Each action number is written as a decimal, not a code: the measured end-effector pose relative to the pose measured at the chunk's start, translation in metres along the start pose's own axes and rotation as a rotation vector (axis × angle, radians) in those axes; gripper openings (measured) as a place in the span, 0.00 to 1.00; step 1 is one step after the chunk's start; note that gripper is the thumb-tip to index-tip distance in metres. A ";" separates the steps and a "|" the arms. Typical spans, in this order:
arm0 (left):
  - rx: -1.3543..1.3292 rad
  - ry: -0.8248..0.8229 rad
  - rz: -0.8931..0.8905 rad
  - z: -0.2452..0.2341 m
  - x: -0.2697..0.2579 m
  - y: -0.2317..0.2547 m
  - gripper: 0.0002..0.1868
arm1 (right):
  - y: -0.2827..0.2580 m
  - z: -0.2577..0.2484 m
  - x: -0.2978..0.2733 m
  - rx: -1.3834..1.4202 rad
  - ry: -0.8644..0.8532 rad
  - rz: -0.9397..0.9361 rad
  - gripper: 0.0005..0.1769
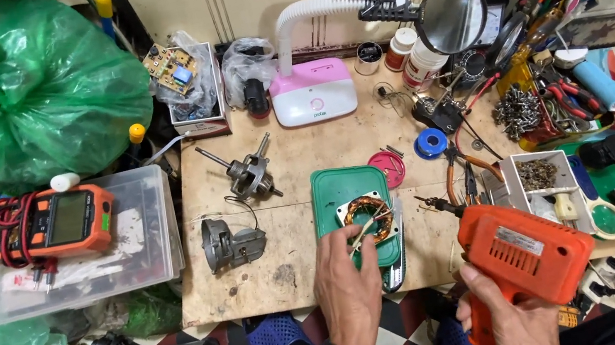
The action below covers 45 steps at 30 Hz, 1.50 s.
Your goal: The person sits on the floor and works on a small electrical component, likely a motor stator, placed on a green plastic lid. They use a heat gun to apply heat to the copper windings and manipulate the wires with their hands throughout the process.
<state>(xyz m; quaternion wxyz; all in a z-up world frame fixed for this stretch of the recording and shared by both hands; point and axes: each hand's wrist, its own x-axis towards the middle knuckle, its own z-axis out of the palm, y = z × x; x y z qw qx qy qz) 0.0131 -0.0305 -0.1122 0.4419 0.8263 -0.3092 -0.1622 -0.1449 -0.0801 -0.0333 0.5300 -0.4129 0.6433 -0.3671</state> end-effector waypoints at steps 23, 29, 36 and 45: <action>0.011 0.133 0.298 0.036 0.030 -0.015 0.07 | 0.028 0.003 0.007 -0.087 -0.129 -0.143 0.10; 0.082 0.095 0.346 0.030 0.032 -0.012 0.06 | 0.030 0.005 0.008 -0.097 -0.123 -0.148 0.08; 0.107 0.097 0.356 0.031 0.033 -0.014 0.11 | 0.030 0.007 0.007 -0.047 -0.111 -0.106 0.14; 0.045 0.088 0.245 0.021 0.016 -0.011 0.22 | 0.030 0.004 0.006 -0.065 -0.120 -0.107 0.11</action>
